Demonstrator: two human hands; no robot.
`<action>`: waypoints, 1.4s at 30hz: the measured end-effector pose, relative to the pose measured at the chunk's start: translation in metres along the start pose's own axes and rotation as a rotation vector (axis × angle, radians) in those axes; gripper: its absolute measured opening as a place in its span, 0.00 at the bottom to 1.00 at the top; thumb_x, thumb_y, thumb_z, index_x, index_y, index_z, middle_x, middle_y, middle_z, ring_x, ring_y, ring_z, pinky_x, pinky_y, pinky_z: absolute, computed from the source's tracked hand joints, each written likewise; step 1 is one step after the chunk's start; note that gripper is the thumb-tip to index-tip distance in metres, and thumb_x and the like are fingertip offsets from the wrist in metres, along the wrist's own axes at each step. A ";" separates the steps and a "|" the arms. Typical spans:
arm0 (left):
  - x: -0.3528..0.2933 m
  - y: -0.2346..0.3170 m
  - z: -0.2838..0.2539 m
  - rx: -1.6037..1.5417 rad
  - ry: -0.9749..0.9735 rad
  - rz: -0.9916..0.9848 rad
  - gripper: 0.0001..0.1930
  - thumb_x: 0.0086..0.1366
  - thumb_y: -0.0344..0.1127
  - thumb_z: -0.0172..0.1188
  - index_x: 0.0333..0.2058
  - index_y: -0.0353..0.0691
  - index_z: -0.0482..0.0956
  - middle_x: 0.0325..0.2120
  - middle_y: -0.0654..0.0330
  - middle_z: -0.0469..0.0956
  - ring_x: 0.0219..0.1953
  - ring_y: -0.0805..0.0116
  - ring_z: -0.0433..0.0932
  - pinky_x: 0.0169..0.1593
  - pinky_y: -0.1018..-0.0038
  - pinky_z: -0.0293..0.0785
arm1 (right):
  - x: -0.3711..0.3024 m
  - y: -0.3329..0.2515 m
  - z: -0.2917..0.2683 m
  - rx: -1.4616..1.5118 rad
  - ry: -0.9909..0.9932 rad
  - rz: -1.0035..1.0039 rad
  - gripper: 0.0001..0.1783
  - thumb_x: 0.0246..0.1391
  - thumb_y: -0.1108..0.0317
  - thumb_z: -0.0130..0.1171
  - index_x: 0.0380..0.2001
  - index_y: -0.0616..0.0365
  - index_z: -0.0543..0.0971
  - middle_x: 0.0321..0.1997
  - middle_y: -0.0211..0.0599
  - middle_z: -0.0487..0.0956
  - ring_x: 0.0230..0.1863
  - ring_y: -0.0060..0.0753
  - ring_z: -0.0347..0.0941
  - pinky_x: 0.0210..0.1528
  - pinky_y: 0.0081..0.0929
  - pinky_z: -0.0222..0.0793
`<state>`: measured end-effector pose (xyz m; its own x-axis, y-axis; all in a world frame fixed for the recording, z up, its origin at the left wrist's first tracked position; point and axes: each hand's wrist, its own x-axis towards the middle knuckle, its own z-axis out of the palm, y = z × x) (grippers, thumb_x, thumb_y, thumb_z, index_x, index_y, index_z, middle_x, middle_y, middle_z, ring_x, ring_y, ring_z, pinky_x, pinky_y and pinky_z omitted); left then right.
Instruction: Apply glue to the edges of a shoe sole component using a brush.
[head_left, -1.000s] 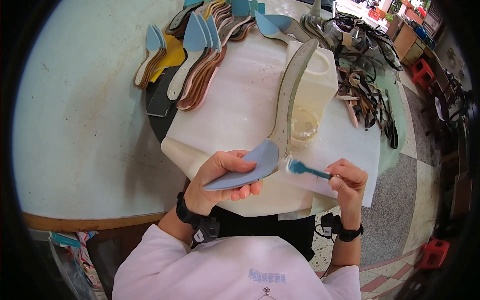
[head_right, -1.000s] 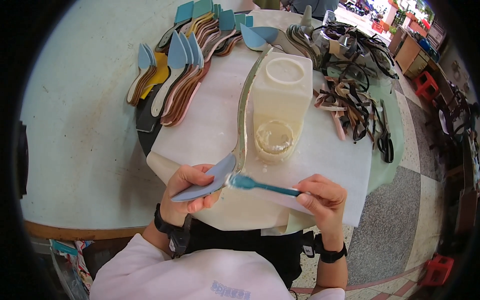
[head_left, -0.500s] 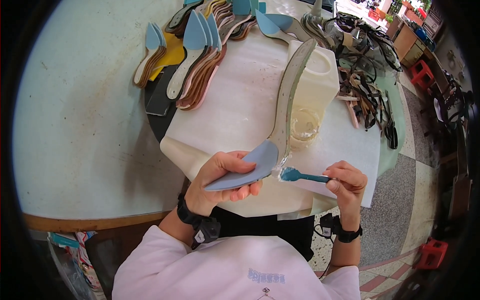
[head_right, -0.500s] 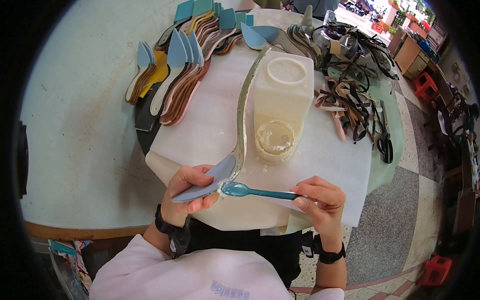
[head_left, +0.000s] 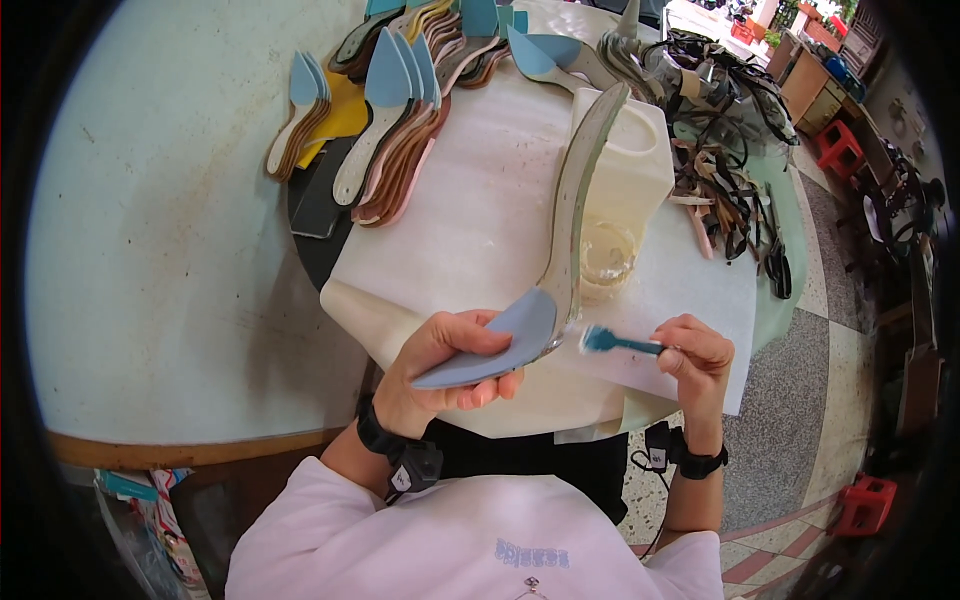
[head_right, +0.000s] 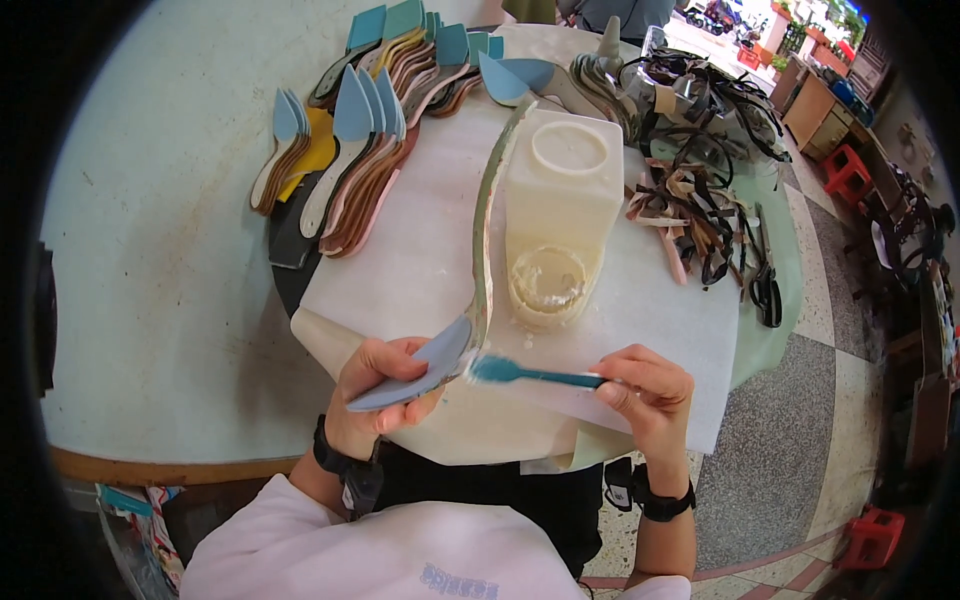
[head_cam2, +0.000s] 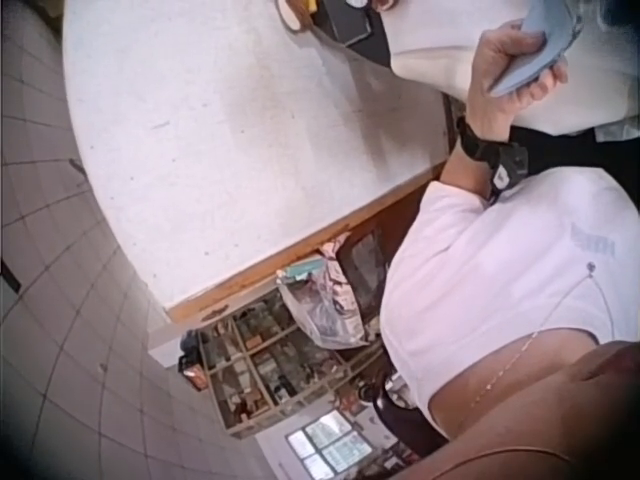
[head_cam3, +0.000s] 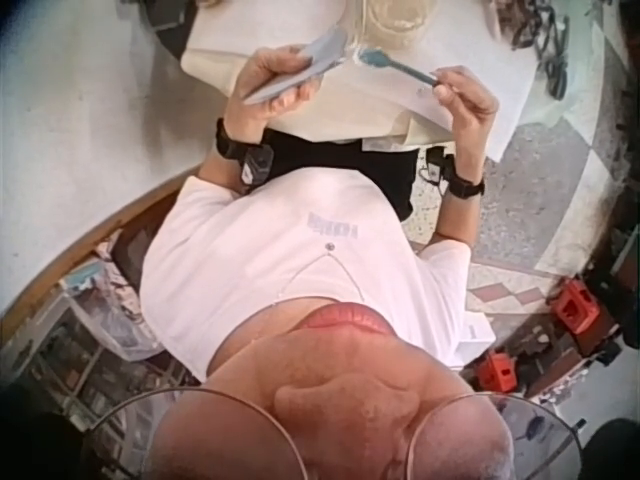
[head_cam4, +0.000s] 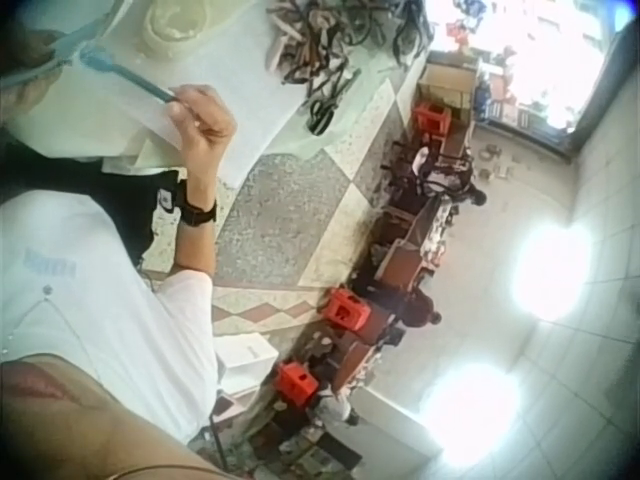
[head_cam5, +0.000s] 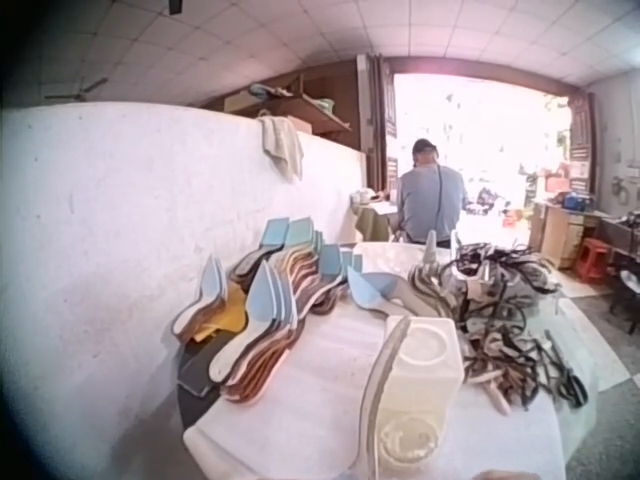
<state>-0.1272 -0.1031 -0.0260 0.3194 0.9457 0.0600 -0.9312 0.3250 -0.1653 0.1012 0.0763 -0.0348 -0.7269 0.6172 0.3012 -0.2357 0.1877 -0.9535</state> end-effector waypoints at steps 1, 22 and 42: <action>0.000 -0.001 0.002 0.001 -0.001 -0.003 0.17 0.64 0.25 0.41 0.45 0.13 0.59 0.32 0.24 0.71 0.29 0.41 0.80 0.28 0.64 0.83 | 0.001 0.000 -0.003 -0.002 0.002 -0.002 0.09 0.42 0.76 0.65 0.30 0.67 0.81 0.28 0.37 0.78 0.30 0.24 0.71 0.32 0.17 0.63; 0.000 -0.005 -0.002 0.151 0.076 -0.004 0.15 0.61 0.24 0.44 0.43 0.15 0.64 0.28 0.29 0.74 0.18 0.51 0.78 0.15 0.73 0.75 | 0.018 -0.019 0.007 -0.241 0.214 -0.186 0.10 0.42 0.79 0.64 0.32 0.68 0.80 0.28 0.36 0.77 0.28 0.22 0.68 0.28 0.16 0.62; -0.002 0.000 0.001 0.172 0.089 -0.032 0.14 0.62 0.24 0.43 0.43 0.16 0.64 0.28 0.30 0.74 0.18 0.52 0.79 0.14 0.75 0.74 | 0.006 -0.012 -0.006 -0.209 -0.031 -0.206 0.10 0.41 0.79 0.64 0.31 0.68 0.80 0.26 0.37 0.76 0.27 0.25 0.68 0.28 0.18 0.61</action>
<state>-0.1278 -0.1054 -0.0253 0.3565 0.9340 -0.0257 -0.9342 0.3567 0.0066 0.1038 0.0823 -0.0214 -0.6976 0.5270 0.4855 -0.2445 0.4618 -0.8526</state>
